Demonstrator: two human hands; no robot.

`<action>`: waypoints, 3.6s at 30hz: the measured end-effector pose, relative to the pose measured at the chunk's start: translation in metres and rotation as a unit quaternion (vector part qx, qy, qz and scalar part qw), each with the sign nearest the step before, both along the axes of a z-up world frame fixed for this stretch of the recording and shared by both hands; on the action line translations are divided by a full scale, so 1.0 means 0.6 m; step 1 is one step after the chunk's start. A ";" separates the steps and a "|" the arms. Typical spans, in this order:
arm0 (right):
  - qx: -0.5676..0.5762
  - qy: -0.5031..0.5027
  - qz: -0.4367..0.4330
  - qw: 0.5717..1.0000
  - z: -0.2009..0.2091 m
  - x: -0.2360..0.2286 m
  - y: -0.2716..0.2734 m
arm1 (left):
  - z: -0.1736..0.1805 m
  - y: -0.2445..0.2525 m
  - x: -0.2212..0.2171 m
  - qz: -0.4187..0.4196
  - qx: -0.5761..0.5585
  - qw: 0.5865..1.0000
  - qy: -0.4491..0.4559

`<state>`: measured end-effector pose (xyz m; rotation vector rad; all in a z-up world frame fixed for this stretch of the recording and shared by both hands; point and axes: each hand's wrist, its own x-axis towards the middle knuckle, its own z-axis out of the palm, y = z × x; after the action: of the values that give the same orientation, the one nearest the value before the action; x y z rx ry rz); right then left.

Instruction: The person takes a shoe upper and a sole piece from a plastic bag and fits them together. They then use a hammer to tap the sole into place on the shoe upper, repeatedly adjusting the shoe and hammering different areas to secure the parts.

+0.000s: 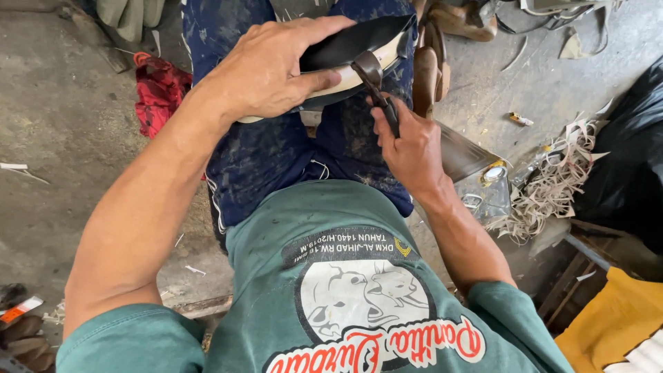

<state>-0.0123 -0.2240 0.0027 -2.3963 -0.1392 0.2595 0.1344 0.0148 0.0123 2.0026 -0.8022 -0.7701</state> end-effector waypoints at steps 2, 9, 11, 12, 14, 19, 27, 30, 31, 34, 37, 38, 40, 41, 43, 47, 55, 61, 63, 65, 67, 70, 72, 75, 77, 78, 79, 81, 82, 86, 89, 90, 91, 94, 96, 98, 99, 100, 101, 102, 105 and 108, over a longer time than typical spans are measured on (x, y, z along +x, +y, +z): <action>0.012 -0.026 -0.016 0.999 -0.008 -0.003 0.005 | 0.002 0.002 0.000 0.000 0.006 1.000 -0.005; -0.058 0.040 0.013 0.997 0.022 -0.060 -0.017 | -0.011 -0.007 -0.044 -0.041 0.036 0.995 -0.081; -0.074 -0.009 0.027 0.997 -0.001 -0.066 -0.023 | -0.028 -0.003 -0.063 -0.019 0.037 0.995 -0.096; -0.076 -0.011 0.025 0.997 -0.001 -0.063 -0.023 | -0.010 -0.009 -0.059 -0.021 0.035 0.994 -0.098; -0.059 -0.010 0.028 0.998 -0.002 -0.055 -0.021 | 0.027 -0.019 -0.053 -0.038 0.070 0.997 0.017; -0.061 -0.007 0.021 0.998 -0.001 -0.056 -0.019 | -0.020 -0.049 -0.070 0.098 0.065 0.992 -0.035; 0.079 0.280 -0.006 0.957 0.121 -0.021 -0.007 | -0.036 -0.041 -0.050 0.036 0.022 0.997 -0.068; 0.137 0.330 -0.009 0.934 0.124 -0.028 -0.001 | -0.045 -0.044 -0.036 0.000 0.065 0.995 -0.080; 0.195 0.381 -0.052 0.902 0.122 -0.034 0.000 | -0.053 -0.043 -0.032 -0.001 0.070 0.994 -0.078; 0.207 0.352 -0.085 0.909 0.148 -0.044 0.015 | -0.047 -0.044 -0.020 -0.016 0.079 0.994 -0.069; 0.142 0.207 -0.077 0.965 0.148 -0.053 0.026 | -0.039 -0.045 -0.012 -0.047 0.047 0.996 -0.055; 0.121 0.135 -0.078 0.980 0.142 -0.057 0.028 | -0.038 -0.045 -0.009 -0.065 0.010 0.997 -0.052; 0.090 0.009 -0.057 0.994 0.069 -0.069 0.020 | -0.032 -0.044 -0.013 -0.062 0.022 0.996 -0.053; 0.057 -0.118 -0.031 0.991 0.033 -0.075 0.016 | -0.028 -0.043 -0.014 -0.057 0.033 0.996 -0.055; 0.051 -0.079 -0.012 0.996 0.036 -0.057 0.013 | -0.028 -0.042 -0.011 -0.055 0.036 0.997 -0.043; 0.015 -0.166 -0.008 0.986 -0.001 -0.056 0.007 | -0.032 -0.043 -0.007 -0.056 0.052 0.997 -0.018; 0.052 0.037 -0.129 0.990 0.068 -0.054 -0.018 | 0.067 0.000 -0.049 0.138 -0.201 0.967 -0.070; 0.085 0.168 -0.129 0.974 0.098 -0.062 0.020 | 0.018 0.096 -0.178 0.396 -0.244 0.884 -0.041; 0.068 0.230 -0.096 0.966 0.104 -0.064 0.052 | -0.025 0.121 -0.218 0.442 -0.192 0.876 -0.004; 0.013 0.284 -0.023 0.958 0.107 -0.060 0.080 | -0.040 0.136 -0.235 0.413 -0.212 0.884 -0.051; -0.011 0.288 0.025 0.957 0.127 -0.058 0.104 | -0.016 0.144 -0.232 0.394 -0.183 0.896 -0.086; -0.027 0.269 0.088 0.959 0.142 -0.056 0.130 | 0.008 0.157 -0.223 0.359 -0.154 0.911 -0.135; -0.028 0.253 0.103 0.962 0.144 -0.060 0.133 | 0.013 0.158 -0.224 0.346 -0.160 0.913 -0.141; -0.043 0.207 0.107 0.972 0.146 -0.069 0.131 | 0.008 0.155 -0.239 0.327 -0.164 0.916 -0.164; -0.079 0.229 0.104 0.965 0.157 -0.073 0.133 | -0.002 0.152 -0.254 0.304 -0.198 0.913 -0.186; -0.080 0.235 0.100 0.963 0.156 -0.080 0.129 | -0.005 0.152 -0.260 0.302 -0.200 0.915 -0.179; -0.084 0.235 0.113 0.962 0.155 -0.086 0.125 | -0.009 0.152 -0.265 0.282 -0.202 0.913 -0.214; -0.089 0.239 0.122 0.959 0.155 -0.092 0.119 | -0.017 0.151 -0.269 0.261 -0.204 0.911 -0.244; -0.100 0.253 0.123 0.954 0.156 -0.094 0.118 | -0.023 0.149 -0.272 0.251 -0.201 0.906 -0.275; -0.115 0.261 0.124 0.950 0.162 -0.101 0.116 | -0.028 0.146 -0.274 0.233 -0.205 0.894 -0.323; -0.090 0.302 0.102 0.944 0.166 -0.099 0.123 | -0.031 0.150 -0.272 0.239 -0.221 0.897 -0.298; -0.090 0.300 0.105 0.944 0.170 -0.096 0.129 | -0.028 0.151 -0.272 0.241 -0.220 0.896 -0.300; -0.081 0.322 0.086 0.939 0.174 -0.093 0.134 | -0.026 0.153 -0.271 0.243 -0.219 0.901 -0.285; -0.070 0.317 0.072 0.943 0.164 -0.083 0.141 | -0.020 0.153 -0.261 0.265 -0.212 0.909 -0.242; -0.069 0.288 0.076 0.952 0.154 -0.076 0.142 | -0.018 0.150 -0.252 0.285 -0.209 0.911 -0.214; -0.052 0.220 0.076 0.971 0.144 -0.065 0.143 | -0.019 0.148 -0.240 0.323 -0.200 0.911 -0.162; -0.051 0.220 0.078 0.971 0.139 -0.059 0.143 | -0.018 0.147 -0.233 0.324 -0.199 0.910 -0.163; -0.052 0.199 0.082 0.975 0.133 -0.052 0.144 | -0.018 0.146 -0.226 0.335 -0.198 0.909 -0.151; -0.052 0.179 0.085 0.979 0.127 -0.045 0.145 | -0.019 0.145 -0.218 0.347 -0.197 0.906 -0.140; -0.051 0.179 0.088 0.979 0.119 -0.041 0.146 | -0.021 0.145 -0.213 0.350 -0.195 0.906 -0.140; -0.038 0.129 0.095 0.986 0.088 -0.026 0.146 | -0.028 0.144 -0.195 0.371 -0.180 0.903 -0.121; -0.006 0.039 0.105 0.994 0.058 -0.012 0.144 | -0.031 0.142 -0.180 0.388 -0.174 0.900 -0.094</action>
<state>-0.0196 -0.1375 0.0377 -2.3801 -0.3551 0.4525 0.0267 0.0997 -0.0060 1.8490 -0.1641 0.0345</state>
